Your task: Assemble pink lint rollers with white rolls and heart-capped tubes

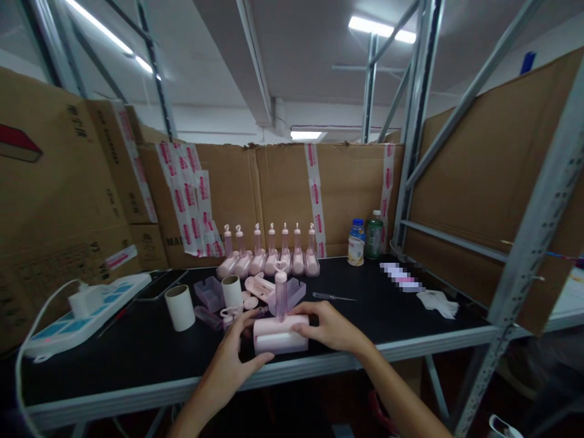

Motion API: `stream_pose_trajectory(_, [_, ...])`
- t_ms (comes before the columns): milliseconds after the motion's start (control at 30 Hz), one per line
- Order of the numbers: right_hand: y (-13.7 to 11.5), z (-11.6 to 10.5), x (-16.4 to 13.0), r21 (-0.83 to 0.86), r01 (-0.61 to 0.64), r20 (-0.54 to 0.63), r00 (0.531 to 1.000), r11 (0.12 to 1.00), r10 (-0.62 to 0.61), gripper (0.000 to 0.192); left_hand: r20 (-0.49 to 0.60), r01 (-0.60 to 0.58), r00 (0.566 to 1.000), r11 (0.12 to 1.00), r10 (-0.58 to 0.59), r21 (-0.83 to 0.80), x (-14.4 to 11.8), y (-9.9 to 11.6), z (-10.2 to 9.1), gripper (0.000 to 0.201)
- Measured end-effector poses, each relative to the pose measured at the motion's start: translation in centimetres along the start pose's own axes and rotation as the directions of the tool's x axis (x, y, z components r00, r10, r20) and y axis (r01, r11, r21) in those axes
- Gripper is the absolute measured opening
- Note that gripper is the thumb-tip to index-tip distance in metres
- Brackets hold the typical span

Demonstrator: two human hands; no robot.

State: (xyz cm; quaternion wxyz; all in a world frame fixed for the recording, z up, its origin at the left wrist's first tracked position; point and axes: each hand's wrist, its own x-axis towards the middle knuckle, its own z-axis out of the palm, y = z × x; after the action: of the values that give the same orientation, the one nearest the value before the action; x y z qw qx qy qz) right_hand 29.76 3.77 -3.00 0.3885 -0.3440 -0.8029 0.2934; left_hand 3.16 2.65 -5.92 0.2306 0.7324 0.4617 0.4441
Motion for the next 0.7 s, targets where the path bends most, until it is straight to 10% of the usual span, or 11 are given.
stream_pose_trajectory(533, [0.3, 2.6, 0.4, 0.066, 0.132, -0.137, 0.983, 0.989, -0.122, 0.029, 0.061, 0.119, 0.992, 0.982, -0.111, -0.144, 1.0, -0.6, -0.6, 0.057])
stream_pose_trajectory(700, [1.1, 2.7, 0.0, 0.033, 0.115, -0.37, 0.924, 0.993, -0.094, 0.028, 0.092, 0.108, 0.99, 0.993, -0.103, -0.054, 1.1, -0.1, -0.6, 0.047])
